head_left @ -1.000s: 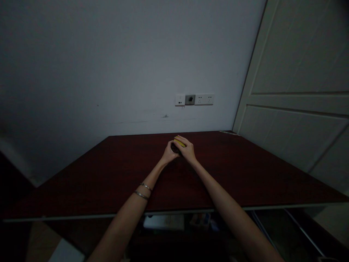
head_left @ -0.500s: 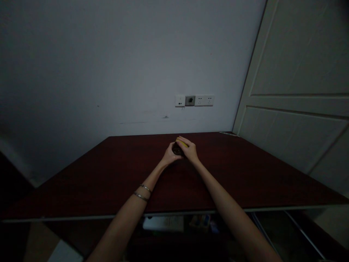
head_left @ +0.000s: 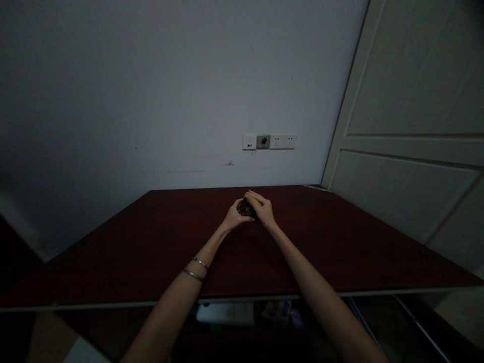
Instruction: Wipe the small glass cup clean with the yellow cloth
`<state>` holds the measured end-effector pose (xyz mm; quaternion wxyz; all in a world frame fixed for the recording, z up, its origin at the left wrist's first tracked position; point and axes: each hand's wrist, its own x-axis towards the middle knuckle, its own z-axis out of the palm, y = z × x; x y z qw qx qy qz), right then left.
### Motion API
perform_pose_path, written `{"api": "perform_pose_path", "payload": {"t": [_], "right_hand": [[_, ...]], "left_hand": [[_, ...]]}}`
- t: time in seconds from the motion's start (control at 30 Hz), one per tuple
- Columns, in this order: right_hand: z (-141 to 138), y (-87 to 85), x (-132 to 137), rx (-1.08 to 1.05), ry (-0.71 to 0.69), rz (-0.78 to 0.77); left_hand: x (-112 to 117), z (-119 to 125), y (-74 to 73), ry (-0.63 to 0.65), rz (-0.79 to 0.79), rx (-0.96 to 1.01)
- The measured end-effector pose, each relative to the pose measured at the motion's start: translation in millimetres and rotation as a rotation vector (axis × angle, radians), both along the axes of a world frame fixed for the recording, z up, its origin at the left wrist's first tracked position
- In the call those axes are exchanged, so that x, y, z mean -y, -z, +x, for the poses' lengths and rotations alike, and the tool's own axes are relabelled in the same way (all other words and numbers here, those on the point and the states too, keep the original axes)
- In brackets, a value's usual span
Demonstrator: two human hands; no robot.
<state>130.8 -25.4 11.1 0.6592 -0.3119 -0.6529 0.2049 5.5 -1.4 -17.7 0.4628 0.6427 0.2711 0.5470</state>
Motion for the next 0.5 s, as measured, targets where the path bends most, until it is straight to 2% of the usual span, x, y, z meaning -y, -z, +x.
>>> {"api": "perform_pose_path", "payload": {"t": [0.13,0.2,0.27,0.4,0.5], "right_hand": [[3.8,3.9,-13.6,-0.21,-0.008,-0.234],[4.6,5.0,-15.5,-0.249,-0.024,-0.26],[3.3,4.7,-11.7,-0.233,-0.048,-0.199],[-4.3,0.0,6.0,-0.057,-0.074,0.011],[-8.2,-3.1,12.8,-0.016,-0.052,0.067]], "left_hand": [[5.1,2.6,-4.1,0.011,-0.041,-0.019],[7.0,3.8,-5.1,0.002,-0.076,-0.001],[8.1,3.6,-5.5,-0.015,-0.103,0.025],[8.8,0.0,-5.5,-0.035,-0.16,0.113],[9.0,-2.9,-6.3,-0.031,-0.193,0.125]]}}
